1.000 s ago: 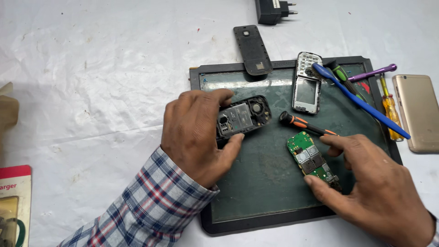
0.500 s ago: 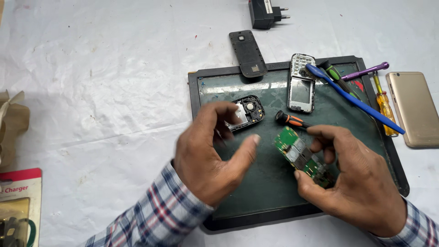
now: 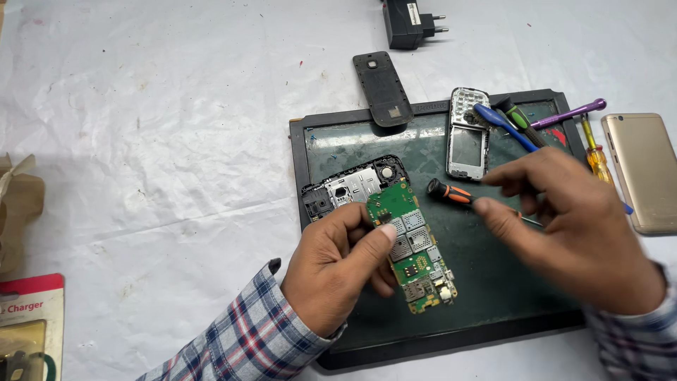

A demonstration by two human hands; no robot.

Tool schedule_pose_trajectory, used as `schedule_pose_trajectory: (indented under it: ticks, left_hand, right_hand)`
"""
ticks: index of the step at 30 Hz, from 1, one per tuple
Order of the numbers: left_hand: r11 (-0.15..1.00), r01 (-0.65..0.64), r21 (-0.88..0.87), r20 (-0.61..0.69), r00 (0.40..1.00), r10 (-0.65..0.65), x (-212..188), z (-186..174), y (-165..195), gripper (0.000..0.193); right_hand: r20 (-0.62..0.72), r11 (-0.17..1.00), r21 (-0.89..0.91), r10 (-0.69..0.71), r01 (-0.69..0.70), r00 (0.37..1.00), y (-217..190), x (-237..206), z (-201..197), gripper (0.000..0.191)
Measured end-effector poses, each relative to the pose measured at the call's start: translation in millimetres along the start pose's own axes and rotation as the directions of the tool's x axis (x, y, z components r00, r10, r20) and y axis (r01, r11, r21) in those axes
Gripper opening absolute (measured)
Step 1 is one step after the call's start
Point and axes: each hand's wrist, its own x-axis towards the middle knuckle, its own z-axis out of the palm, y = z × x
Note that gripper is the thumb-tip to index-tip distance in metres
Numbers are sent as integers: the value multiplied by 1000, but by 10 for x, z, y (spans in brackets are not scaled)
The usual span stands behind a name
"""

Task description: The person pries open the housing of a mobile phone using a screwdriver, removes the internal speaker and separates the green circuit board from the casing. They then clean the board and keypad with a blue brush and reassemble the keypad and board into the housing.

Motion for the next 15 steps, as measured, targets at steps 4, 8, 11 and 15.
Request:
schedule_pose_trajectory:
  ticks: [4,8,11,15]
  left_hand:
    - [994,58,-97,-16,998,-60,16,-24,1,31]
    - [993,35,-116,3,999,-35,-1,-15,38,35]
    - [991,29,-128,31,999,-25,-37,-6,76,44]
    - [976,58,-211,61,997,-46,-53,26,77,58]
  right_hand:
    - [123,944,-297,188,-145,974,127,71,-76,36]
    - [174,923,-325,270,-204,947,158,54,-24,29]
    - [115,968,-239,105,-75,988,203,-4,16,25]
    - [41,976,106,189,-192,981,276,-107,123,25]
